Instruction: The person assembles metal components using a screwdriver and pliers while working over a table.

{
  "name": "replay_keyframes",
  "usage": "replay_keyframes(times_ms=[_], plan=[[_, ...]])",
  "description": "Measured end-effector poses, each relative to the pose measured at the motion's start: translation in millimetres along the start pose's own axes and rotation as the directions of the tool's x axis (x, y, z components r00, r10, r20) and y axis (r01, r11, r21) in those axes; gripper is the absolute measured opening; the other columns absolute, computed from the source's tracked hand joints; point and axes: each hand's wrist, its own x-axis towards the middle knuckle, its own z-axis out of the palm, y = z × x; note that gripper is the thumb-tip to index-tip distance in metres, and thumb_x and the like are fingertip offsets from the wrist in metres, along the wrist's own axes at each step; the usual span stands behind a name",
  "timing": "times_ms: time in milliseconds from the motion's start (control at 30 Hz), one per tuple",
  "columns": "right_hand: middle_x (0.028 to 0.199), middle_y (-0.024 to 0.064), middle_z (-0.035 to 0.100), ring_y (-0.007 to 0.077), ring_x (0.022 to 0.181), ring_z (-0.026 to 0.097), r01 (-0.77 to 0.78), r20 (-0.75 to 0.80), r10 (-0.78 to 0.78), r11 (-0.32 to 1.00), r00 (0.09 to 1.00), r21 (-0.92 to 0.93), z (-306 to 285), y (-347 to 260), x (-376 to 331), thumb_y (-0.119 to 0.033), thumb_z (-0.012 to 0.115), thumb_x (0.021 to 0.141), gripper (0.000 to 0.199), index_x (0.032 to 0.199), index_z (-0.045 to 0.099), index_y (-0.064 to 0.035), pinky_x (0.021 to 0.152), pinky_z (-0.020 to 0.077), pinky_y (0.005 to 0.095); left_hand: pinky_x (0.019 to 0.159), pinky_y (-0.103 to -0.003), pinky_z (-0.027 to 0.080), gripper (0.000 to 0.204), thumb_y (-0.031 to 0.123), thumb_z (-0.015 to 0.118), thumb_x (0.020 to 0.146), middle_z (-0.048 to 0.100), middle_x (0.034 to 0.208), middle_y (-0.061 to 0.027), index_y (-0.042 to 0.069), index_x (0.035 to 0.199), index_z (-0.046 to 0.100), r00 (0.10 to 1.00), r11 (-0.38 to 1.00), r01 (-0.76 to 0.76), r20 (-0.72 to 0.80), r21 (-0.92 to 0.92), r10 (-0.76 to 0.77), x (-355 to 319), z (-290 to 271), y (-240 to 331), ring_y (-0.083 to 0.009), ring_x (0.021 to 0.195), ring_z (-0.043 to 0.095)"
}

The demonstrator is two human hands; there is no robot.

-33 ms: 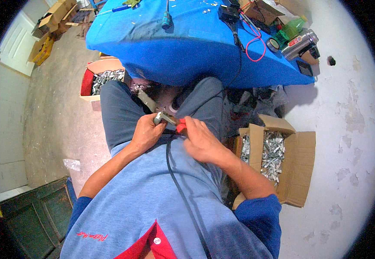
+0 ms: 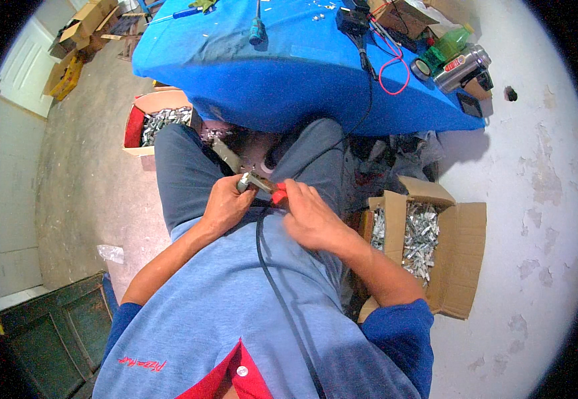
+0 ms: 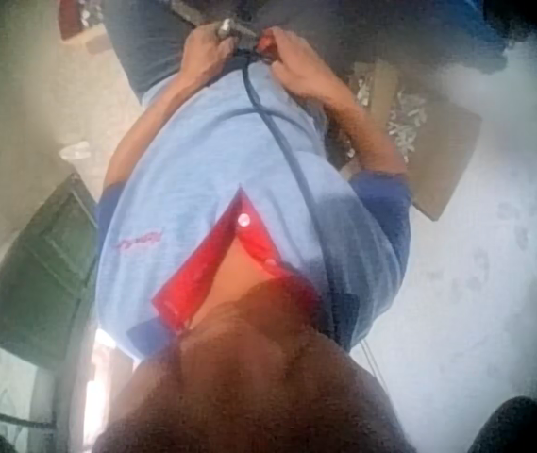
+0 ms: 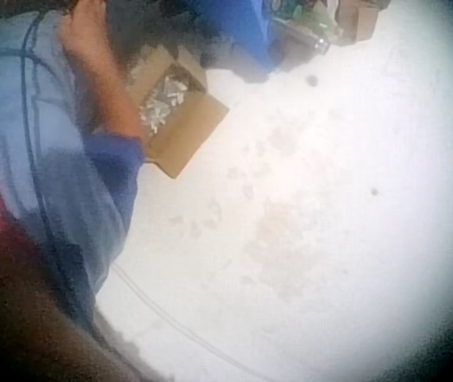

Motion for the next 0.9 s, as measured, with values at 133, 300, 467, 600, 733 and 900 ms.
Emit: replay_keyframes(times_ms=[133, 300, 467, 600, 733, 900], plan=[[0.121, 0.0314, 0.049, 0.0470, 0.114, 0.047, -0.014, 0.028, 0.014, 1.000, 1.000, -0.014, -5.0, -5.9, 0.6, -0.004, 0.049, 0.078, 0.053, 0.129, 0.038, 0.0083, 0.101, 0.0377, 0.0513, 0.071, -0.047, 0.050, 0.022, 0.019, 0.062, 0.082, 0.065, 0.081, -0.0255, 0.005, 0.096, 0.071, 0.998, 0.999, 0.046, 0.045, 0.009, -0.046, 1.2, -0.5, -1.6, -0.0423, 0.078, 0.065], [0.120, 0.0316, 0.049, 0.0472, 0.112, 0.047, 0.003, -0.056, -0.007, 0.997, 0.998, -0.081, 7.9, -1.8, -1.1, -0.004, 0.049, 0.079, 0.051, 0.127, 0.039, 0.0092, 0.100, 0.0382, 0.0512, 0.065, -0.043, 0.047, 0.020, 0.017, 0.060, 0.085, 0.062, 0.074, -0.0200, 0.003, 0.095, 0.070, 0.998, 0.998, 0.040, 0.053, -0.044, -0.038, 0.2, -1.5, -0.1, -0.0324, 0.070, 0.060], [0.119, 0.0313, 0.050, 0.0470, 0.111, 0.047, 0.007, -0.071, -0.012, 0.997, 0.997, -0.073, 11.3, -1.6, -0.5, -0.004, 0.049, 0.079, 0.052, 0.128, 0.038, 0.0106, 0.099, 0.0388, 0.0513, 0.054, -0.035, 0.042, 0.018, 0.014, 0.057, 0.088, 0.054, 0.059, -0.0068, 0.001, 0.093, 0.069, 1.000, 0.997, 0.018, 0.026, -0.075, -0.016, -0.1, 1.2, -2.9, -0.0131, 0.055, 0.049], [0.117, 0.0302, 0.051, 0.0467, 0.108, 0.048, 0.029, -0.078, -0.036, 0.995, 0.996, -0.096, 9.9, 0.6, -0.9, -0.004, 0.049, 0.079, 0.052, 0.127, 0.039, 0.0097, 0.097, 0.0395, 0.0517, 0.052, -0.035, 0.041, 0.018, 0.014, 0.057, 0.089, 0.053, 0.057, -0.0050, 0.000, 0.090, 0.068, 0.999, 0.997, 0.015, 0.035, -0.070, -0.012, -0.8, 0.5, 0.1, -0.0125, 0.054, 0.048], [0.115, 0.0281, 0.051, 0.0443, 0.106, 0.049, 0.016, -0.079, -0.027, 0.991, 0.996, -0.134, 6.5, -0.6, -0.3, -0.005, 0.050, 0.078, 0.052, 0.127, 0.040, 0.0082, 0.097, 0.0396, 0.0509, 0.051, -0.034, 0.040, 0.019, 0.014, 0.055, 0.090, 0.052, 0.057, -0.0042, 0.000, 0.087, 0.067, 0.999, 0.996, -0.009, 0.038, -0.090, 0.013, -1.1, 0.8, -0.3, -0.0119, 0.054, 0.048], [0.111, 0.0254, 0.053, 0.0401, 0.105, 0.051, -0.017, -0.052, 0.005, 0.970, 0.999, -0.242, 3.5, -6.8, 3.6, -0.007, 0.053, 0.077, 0.053, 0.127, 0.042, 0.0068, 0.093, 0.0400, 0.0480, 0.064, -0.041, 0.048, 0.019, 0.015, 0.057, 0.086, 0.063, 0.073, -0.0181, 0.003, 0.094, 0.070, 0.996, 0.996, 0.041, 0.084, -0.083, -0.034, -1.5, -4.3, 3.1, -0.0304, 0.069, 0.061]])
